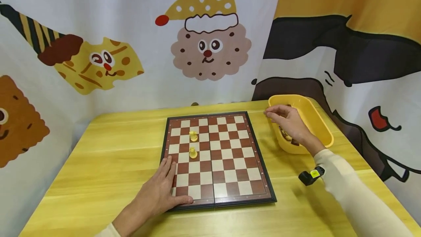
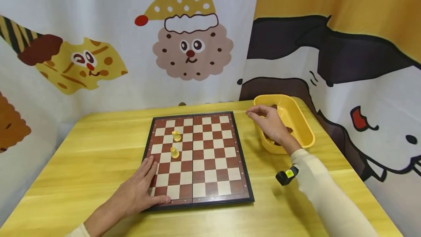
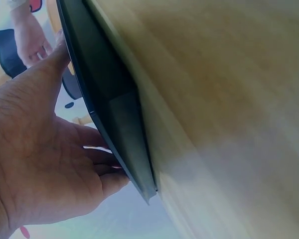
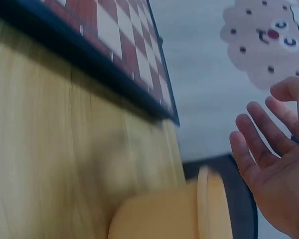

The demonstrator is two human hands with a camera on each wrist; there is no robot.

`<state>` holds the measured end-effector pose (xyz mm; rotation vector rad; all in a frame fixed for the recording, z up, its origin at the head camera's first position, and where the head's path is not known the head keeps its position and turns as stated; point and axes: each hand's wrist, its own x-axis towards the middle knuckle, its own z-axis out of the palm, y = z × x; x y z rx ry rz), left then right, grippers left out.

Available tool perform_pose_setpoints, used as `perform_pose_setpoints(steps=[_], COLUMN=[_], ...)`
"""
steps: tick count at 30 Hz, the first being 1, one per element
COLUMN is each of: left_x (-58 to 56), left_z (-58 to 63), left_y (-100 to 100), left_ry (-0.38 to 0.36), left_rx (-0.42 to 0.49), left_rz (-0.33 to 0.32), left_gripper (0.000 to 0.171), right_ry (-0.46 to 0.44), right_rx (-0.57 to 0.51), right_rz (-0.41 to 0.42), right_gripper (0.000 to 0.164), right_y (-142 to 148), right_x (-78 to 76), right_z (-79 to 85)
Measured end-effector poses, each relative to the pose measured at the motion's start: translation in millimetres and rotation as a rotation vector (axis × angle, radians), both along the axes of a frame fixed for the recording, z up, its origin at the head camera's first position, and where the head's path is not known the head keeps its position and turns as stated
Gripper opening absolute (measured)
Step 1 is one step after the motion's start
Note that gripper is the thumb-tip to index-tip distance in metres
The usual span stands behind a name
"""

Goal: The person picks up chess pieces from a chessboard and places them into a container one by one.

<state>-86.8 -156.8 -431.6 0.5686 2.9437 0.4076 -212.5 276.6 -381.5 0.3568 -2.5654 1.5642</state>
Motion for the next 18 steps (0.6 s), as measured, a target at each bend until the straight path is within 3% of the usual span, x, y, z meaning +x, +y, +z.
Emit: perform_pose_setpoints(steps=[6, 18], left_x=[-0.4, -0.8], left_z=[-1.3, -0.1], left_y=[-2, -2], left_ry=[0.019, 0.035], left_rx=[0.007, -0.026], left_rz=[0.009, -0.010], left_gripper=[0.129, 0.126], right_ry=[-0.047, -0.066], right_rx=[-0.098, -0.099], right_rz=[0.134, 0.182], right_gripper=[0.029, 0.030], right_y=[-25, -56], right_x=[-4.9, -16.3], right_z=[2.3, -9.5])
